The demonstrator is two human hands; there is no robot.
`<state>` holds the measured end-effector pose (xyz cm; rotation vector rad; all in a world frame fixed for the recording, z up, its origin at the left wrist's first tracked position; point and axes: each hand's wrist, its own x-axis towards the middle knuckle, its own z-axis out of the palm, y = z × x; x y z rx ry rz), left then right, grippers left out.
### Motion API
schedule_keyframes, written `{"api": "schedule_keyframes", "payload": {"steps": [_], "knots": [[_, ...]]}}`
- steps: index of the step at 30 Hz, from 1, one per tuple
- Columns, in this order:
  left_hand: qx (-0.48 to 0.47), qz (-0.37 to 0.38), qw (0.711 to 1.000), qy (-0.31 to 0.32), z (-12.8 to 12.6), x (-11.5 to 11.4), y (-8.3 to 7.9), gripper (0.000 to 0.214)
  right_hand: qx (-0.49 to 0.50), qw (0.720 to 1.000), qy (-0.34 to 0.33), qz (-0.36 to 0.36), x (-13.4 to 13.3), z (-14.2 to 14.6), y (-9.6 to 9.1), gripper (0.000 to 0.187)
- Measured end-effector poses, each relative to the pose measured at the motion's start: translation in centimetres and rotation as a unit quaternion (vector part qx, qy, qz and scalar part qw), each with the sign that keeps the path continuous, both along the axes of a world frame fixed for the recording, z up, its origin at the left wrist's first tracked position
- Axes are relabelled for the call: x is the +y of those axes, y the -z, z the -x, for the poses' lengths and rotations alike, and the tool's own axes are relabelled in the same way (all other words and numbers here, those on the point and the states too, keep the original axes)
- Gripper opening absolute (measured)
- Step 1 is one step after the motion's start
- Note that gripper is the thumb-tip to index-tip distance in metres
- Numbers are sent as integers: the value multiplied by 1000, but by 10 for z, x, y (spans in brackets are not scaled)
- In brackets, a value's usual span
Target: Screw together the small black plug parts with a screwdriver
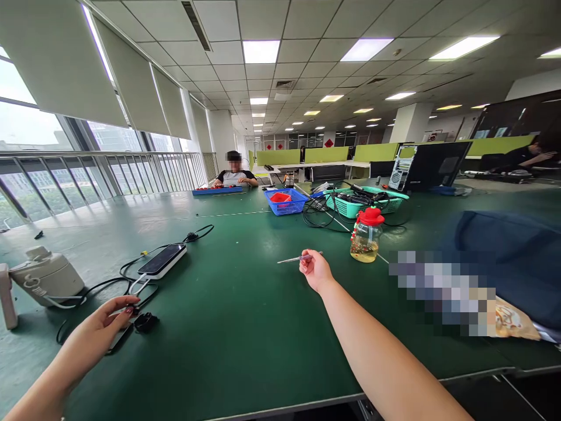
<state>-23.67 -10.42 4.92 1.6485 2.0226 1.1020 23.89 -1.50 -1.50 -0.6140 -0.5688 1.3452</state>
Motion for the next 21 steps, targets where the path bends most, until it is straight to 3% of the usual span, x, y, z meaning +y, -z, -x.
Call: {"api": "schedule_keyframes", "payload": {"steps": [4,9,13,21], "knots": [[0,49,998,45,10,2,5,59,-2,1000,-2,-2,0,0,0,17],[158,68,985,31,0,-4,5,50,-4,1000,-5,-3,0,0,1,17],[272,53,959,56,-8,-3,7,48,-7,1000,-6,-1,1,-1,2,18],[367,53,925,78,1,1,16,57,-12,1000,-5,4,0,0,0,15]]}}
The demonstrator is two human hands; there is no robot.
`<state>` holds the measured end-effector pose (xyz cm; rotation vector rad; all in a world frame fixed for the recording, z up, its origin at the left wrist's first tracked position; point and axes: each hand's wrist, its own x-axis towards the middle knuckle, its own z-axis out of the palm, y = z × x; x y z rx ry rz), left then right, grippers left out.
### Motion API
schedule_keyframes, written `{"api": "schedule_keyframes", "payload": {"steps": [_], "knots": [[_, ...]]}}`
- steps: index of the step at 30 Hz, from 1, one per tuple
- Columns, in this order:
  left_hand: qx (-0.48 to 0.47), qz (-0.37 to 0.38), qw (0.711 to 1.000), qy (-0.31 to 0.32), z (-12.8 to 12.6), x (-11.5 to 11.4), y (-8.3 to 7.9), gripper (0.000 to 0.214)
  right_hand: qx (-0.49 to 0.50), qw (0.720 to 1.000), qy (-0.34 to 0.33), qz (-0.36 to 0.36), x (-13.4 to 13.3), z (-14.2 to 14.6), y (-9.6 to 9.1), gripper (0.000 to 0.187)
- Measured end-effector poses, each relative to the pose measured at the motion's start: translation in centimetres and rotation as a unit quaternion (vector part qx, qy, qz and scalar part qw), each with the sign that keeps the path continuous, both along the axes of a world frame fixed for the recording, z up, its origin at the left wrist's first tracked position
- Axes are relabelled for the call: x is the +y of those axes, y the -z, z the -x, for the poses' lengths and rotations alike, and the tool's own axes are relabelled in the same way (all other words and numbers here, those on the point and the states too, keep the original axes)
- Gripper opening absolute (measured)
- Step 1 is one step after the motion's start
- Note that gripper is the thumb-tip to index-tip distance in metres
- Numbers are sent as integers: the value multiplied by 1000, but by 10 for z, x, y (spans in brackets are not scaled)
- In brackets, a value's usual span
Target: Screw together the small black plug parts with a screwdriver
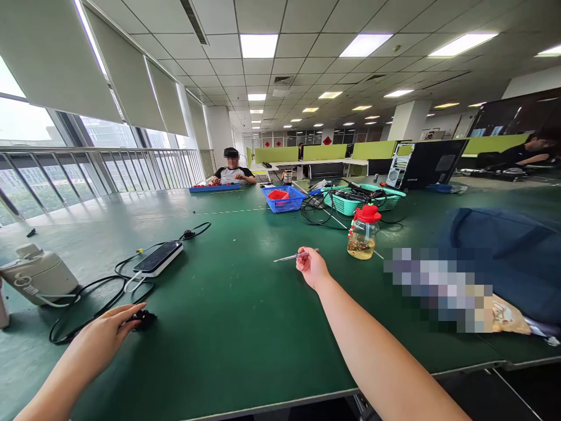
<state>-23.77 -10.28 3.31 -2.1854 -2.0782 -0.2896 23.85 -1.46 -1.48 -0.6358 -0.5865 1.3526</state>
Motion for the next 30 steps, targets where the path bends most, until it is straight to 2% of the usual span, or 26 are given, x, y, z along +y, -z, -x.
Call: {"api": "schedule_keyframes", "payload": {"steps": [9,16,20,24,27,30], "knots": [[35,6,999,16,2,4,4,56,-12,1000,-2,-2,0,0,0,16],[26,23,999,37,4,7,1,48,-18,1000,-2,-3,0,1,0,15],[16,35,999,28,3,7,-1,46,-22,1000,-2,-3,-1,2,0,15],[29,48,998,12,-3,2,-4,49,-23,1000,-2,-1,-1,2,0,14],[47,64,997,23,-7,-3,-6,54,-22,1000,0,2,-1,2,-1,13],[63,29,997,29,2,-5,1,59,-22,1000,0,2,-1,2,-1,12]]}}
